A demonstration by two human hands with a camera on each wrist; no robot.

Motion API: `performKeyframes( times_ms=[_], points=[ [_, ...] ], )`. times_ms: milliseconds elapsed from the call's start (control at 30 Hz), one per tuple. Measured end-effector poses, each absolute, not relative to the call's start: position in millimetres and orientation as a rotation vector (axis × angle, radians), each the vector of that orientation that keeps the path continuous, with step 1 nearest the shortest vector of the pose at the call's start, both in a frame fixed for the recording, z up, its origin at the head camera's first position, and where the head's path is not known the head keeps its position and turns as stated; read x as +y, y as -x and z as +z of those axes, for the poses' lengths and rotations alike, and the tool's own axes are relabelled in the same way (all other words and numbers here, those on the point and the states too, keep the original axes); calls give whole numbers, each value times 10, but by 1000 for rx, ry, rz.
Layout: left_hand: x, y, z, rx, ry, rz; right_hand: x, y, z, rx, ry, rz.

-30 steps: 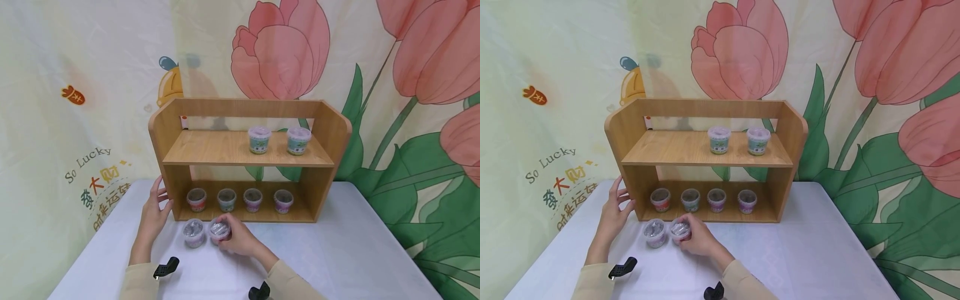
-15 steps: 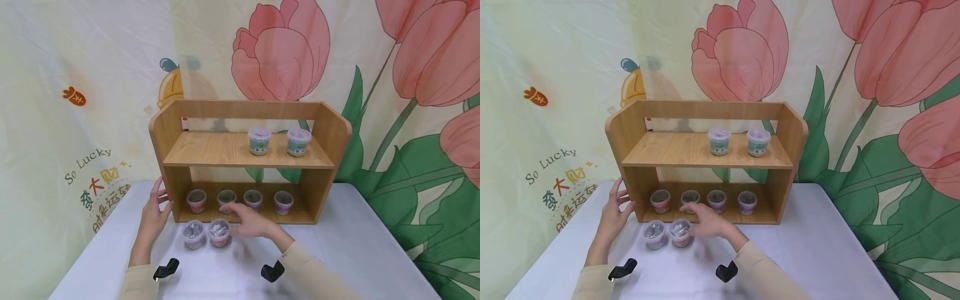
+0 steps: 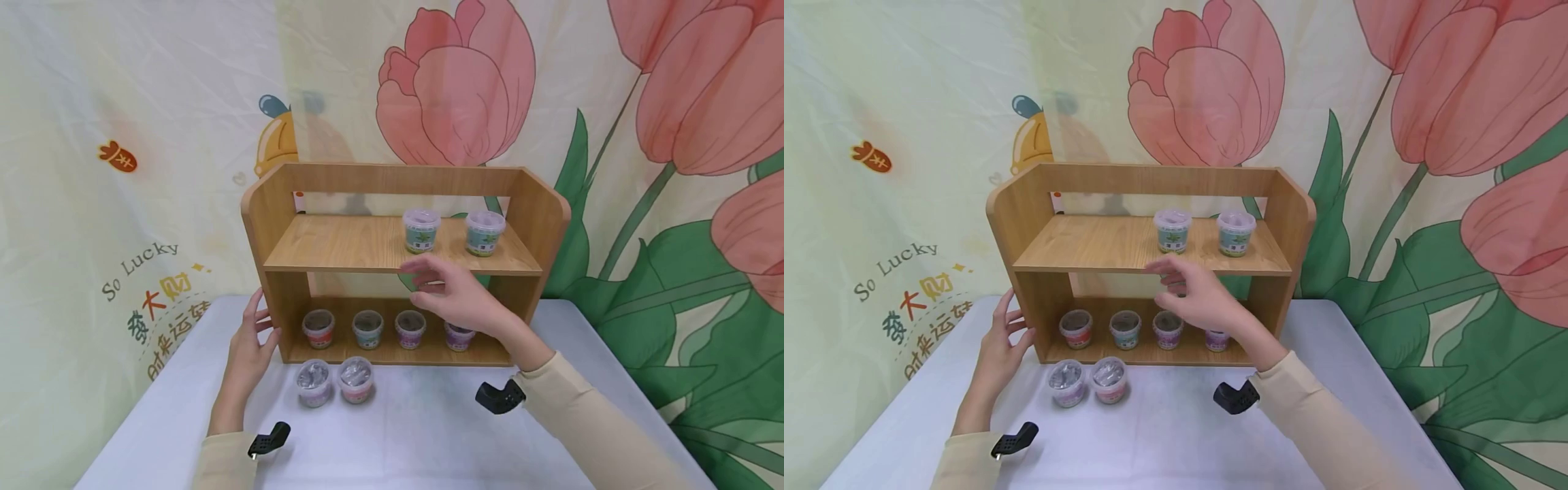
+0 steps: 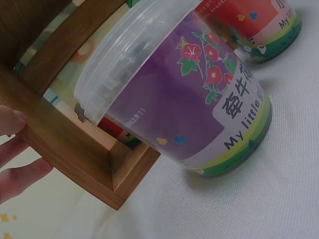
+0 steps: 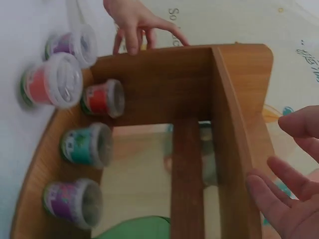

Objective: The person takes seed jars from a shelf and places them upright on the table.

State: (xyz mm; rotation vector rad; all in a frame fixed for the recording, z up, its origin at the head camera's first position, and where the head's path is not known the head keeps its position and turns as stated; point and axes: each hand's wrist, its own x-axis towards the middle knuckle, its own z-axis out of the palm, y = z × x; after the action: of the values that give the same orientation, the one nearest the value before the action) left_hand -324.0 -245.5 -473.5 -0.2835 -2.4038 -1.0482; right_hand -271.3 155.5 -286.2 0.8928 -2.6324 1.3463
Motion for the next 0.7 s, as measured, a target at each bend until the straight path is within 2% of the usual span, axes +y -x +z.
performKeyframes(
  times_ms=[300, 700],
  points=[
    [-2447, 3243, -4730, -2419, 283, -1046, 1809, 2835, -2542, -2503, -695, 1284],
    [-2439, 3239, -4736, -2398, 286, -1047, 1691, 3161, -2542, -2595, -624, 1265]
  ],
)
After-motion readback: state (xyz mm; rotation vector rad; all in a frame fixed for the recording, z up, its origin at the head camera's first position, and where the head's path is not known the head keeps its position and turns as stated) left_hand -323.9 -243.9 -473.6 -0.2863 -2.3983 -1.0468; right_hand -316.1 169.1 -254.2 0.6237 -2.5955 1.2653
